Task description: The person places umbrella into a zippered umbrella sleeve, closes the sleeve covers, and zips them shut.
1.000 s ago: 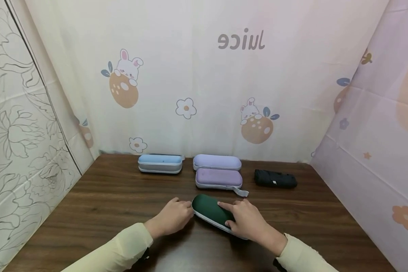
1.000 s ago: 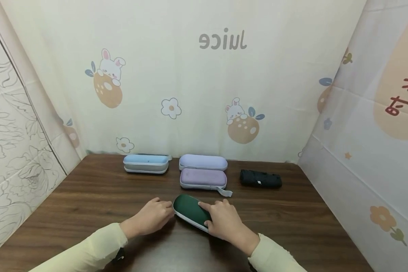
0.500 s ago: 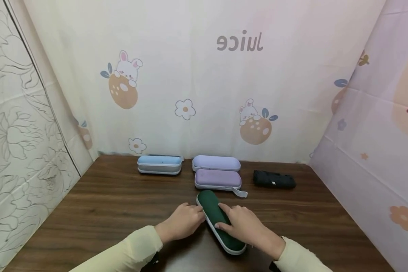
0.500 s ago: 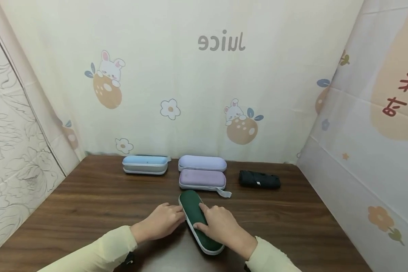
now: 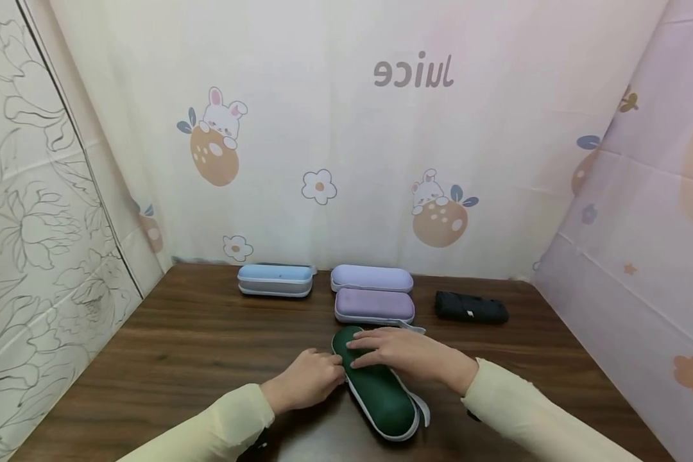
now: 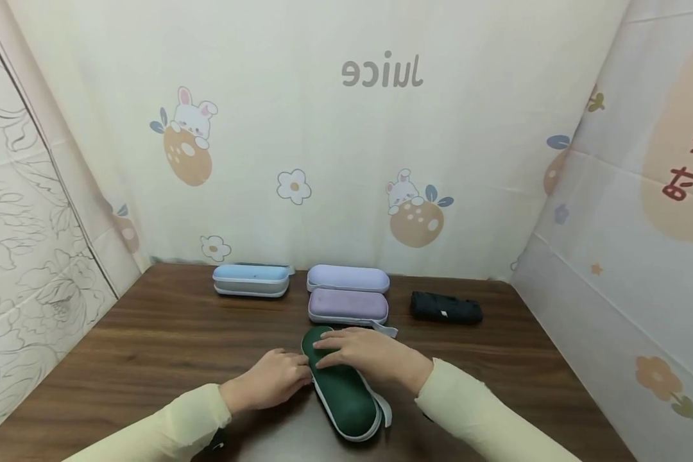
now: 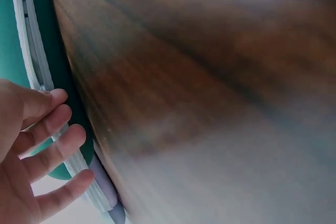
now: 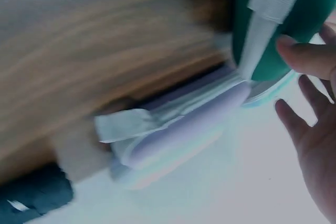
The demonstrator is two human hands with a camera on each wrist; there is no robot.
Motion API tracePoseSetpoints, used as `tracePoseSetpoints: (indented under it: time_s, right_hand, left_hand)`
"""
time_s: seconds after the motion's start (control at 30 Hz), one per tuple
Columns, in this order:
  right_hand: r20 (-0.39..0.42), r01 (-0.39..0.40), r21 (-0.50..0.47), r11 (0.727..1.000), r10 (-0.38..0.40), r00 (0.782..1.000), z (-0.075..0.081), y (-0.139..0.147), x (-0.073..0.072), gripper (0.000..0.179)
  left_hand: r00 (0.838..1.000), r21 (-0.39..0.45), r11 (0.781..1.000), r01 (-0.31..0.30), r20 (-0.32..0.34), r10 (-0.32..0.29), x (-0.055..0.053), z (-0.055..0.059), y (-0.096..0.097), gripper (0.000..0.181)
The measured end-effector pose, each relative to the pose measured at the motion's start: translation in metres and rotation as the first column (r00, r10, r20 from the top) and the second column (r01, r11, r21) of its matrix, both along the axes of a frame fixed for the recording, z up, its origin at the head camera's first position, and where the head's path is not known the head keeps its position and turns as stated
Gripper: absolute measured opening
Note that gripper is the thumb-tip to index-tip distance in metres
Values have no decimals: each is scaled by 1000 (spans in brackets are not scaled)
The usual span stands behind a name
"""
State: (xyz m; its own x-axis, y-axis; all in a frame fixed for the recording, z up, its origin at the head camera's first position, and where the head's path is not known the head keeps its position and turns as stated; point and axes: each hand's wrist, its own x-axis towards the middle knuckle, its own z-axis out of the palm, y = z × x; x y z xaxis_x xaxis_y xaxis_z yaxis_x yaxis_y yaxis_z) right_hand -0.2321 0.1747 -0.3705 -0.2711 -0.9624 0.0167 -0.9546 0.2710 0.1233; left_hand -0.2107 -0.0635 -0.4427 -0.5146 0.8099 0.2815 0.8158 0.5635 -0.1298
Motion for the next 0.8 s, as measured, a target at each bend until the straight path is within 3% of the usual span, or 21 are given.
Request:
tracePoseSetpoints:
  time_s: [0.33, 0.5, 0.63, 0.8]
  right_hand:
    - [-167, 5, 158, 987, 22, 986, 8, -11, -2, 72]
    - [-51, 13, 168, 986, -5, 999, 8, -13, -1, 71]
    - [39, 54, 173, 983, -62, 997, 8, -16, 1, 70]
    - [16, 72, 124, 990, -75, 997, 6, -13, 0, 66]
  left_hand:
    - [999, -54, 998, -28, -45, 26, -5, 11, 2, 13]
    - [997, -87, 995, -38, -76, 31, -7, 15, 2, 11]
    - [996, -110, 993, -47, -83, 38, -7, 15, 3, 10]
    - [995, -121, 991, -51, -89, 40, -7, 15, 2, 9]
